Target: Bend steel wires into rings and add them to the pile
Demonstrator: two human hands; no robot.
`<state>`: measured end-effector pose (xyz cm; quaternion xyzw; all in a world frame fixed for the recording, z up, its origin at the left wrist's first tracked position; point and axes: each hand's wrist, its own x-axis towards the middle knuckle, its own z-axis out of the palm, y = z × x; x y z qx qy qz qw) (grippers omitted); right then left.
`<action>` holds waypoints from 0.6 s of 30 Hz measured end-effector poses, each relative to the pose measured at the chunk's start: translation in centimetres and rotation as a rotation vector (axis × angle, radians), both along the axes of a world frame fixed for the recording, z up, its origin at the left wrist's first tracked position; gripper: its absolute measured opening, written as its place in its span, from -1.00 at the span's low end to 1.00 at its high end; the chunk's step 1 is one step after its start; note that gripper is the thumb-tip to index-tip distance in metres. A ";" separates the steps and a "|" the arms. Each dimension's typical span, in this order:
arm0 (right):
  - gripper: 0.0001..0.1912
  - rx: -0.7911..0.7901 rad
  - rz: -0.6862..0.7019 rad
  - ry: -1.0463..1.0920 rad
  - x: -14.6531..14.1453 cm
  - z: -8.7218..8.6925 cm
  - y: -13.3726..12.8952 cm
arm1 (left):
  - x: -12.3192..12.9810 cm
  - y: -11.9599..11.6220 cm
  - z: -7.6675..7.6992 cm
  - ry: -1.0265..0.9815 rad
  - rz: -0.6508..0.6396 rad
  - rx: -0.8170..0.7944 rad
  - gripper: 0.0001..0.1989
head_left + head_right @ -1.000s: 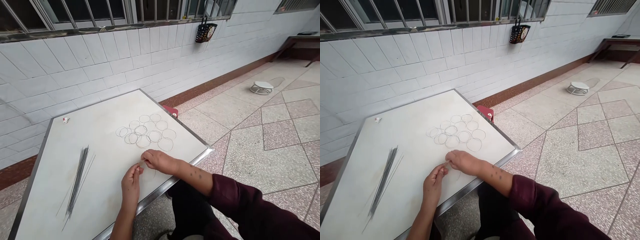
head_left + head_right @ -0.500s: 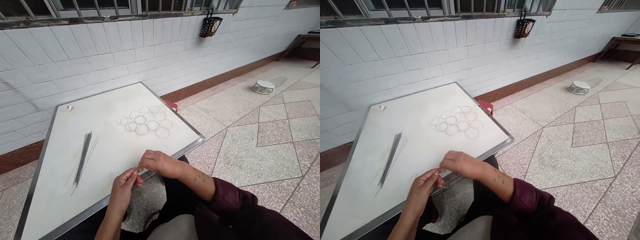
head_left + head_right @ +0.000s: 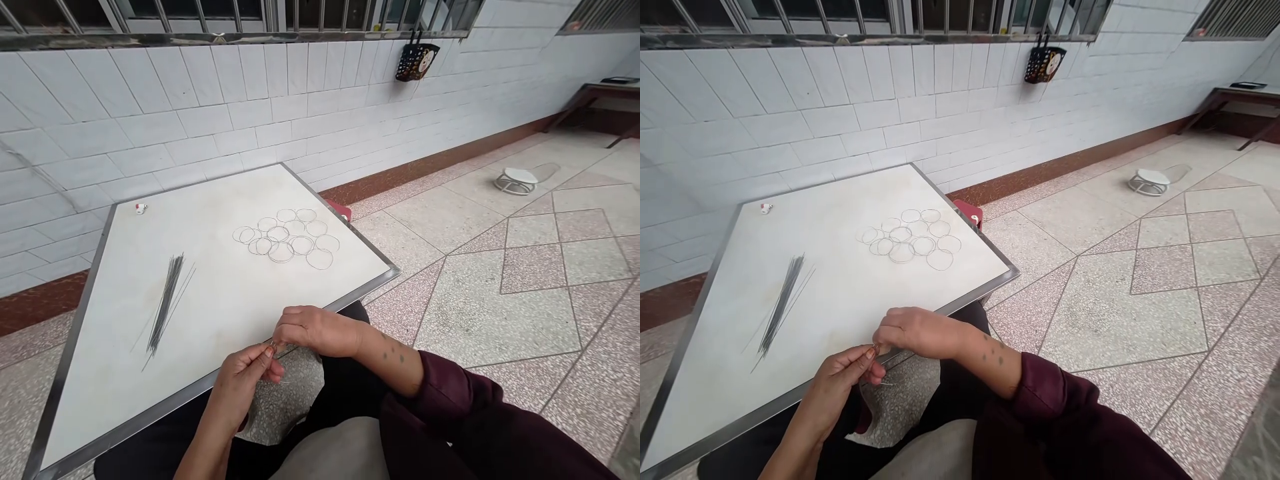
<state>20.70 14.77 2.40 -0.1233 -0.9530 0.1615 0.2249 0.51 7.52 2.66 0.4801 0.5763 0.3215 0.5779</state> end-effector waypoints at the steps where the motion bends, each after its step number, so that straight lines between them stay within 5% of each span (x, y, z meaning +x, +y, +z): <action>1: -0.79 0.000 0.007 -0.004 0.0 -0.1 -0.1 | 0.0 0.0 0.0 -0.001 -0.004 -0.009 -0.65; 18: -0.75 -0.025 0.068 -0.038 0.2 -0.3 -0.5 | -0.2 -0.1 -1.2 -0.095 -0.115 -0.193 -0.68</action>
